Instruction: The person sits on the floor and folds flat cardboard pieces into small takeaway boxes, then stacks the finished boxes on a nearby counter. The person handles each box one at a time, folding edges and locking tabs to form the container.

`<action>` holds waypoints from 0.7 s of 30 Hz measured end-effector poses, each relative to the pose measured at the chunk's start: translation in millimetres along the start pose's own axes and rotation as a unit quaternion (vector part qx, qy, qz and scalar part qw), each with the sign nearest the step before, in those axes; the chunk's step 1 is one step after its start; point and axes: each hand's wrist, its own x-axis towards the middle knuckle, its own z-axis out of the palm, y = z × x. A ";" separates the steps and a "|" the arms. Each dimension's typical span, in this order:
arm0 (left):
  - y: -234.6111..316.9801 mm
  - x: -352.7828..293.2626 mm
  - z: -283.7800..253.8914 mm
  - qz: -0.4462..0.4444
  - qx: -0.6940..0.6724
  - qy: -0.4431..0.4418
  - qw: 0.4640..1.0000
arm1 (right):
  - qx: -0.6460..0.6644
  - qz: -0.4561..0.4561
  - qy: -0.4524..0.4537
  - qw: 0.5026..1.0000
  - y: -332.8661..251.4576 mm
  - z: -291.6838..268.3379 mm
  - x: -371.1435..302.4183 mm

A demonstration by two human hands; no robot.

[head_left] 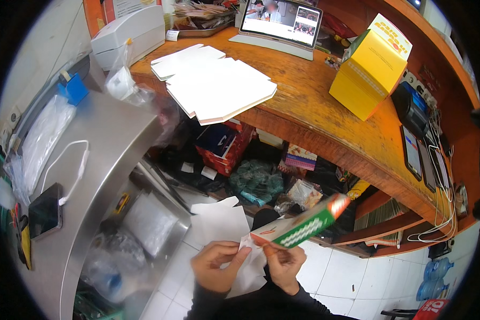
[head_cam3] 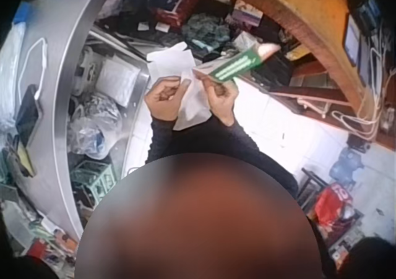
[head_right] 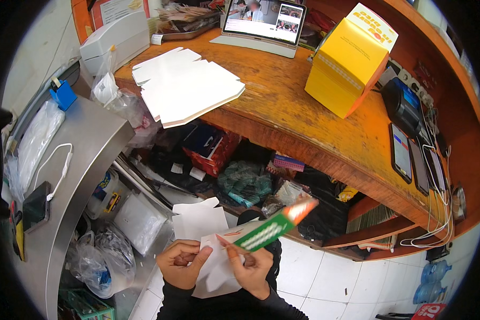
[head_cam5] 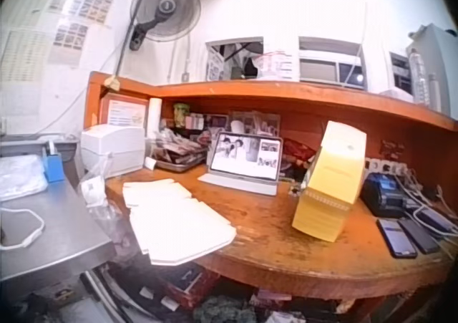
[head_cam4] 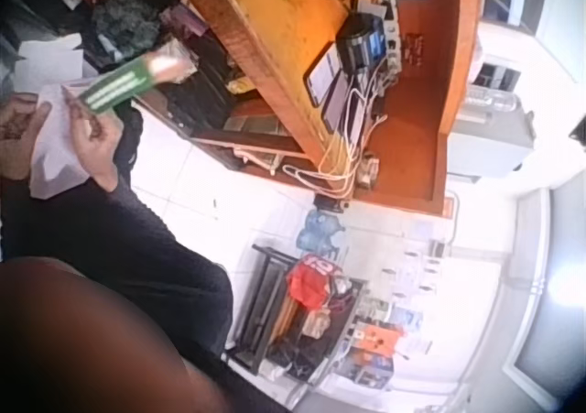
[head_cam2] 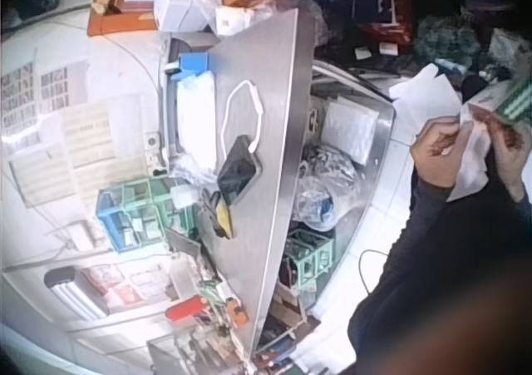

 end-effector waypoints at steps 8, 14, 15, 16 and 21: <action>-1.8 -0.3 -4.3 0.064 0.073 -0.012 0.995 | -0.116 0.041 -0.014 0.992 -9.7 14.6 3.2; 1.8 3.4 -7.6 0.051 0.086 -0.046 0.994 | 0.073 0.122 -0.008 0.990 -22.8 14.7 7.3; 3.0 4.8 -9.7 0.067 0.100 -0.058 0.991 | 0.063 0.129 -0.016 0.990 -21.9 13.7 6.3; 4.3 6.4 -12.2 0.081 0.113 -0.069 0.988 | 0.053 0.135 -0.024 0.989 -20.7 11.2 5.8; 8.8 7.7 -13.5 0.119 0.147 -0.094 0.977 | -0.171 0.011 -0.077 0.982 -12.8 2.1 7.8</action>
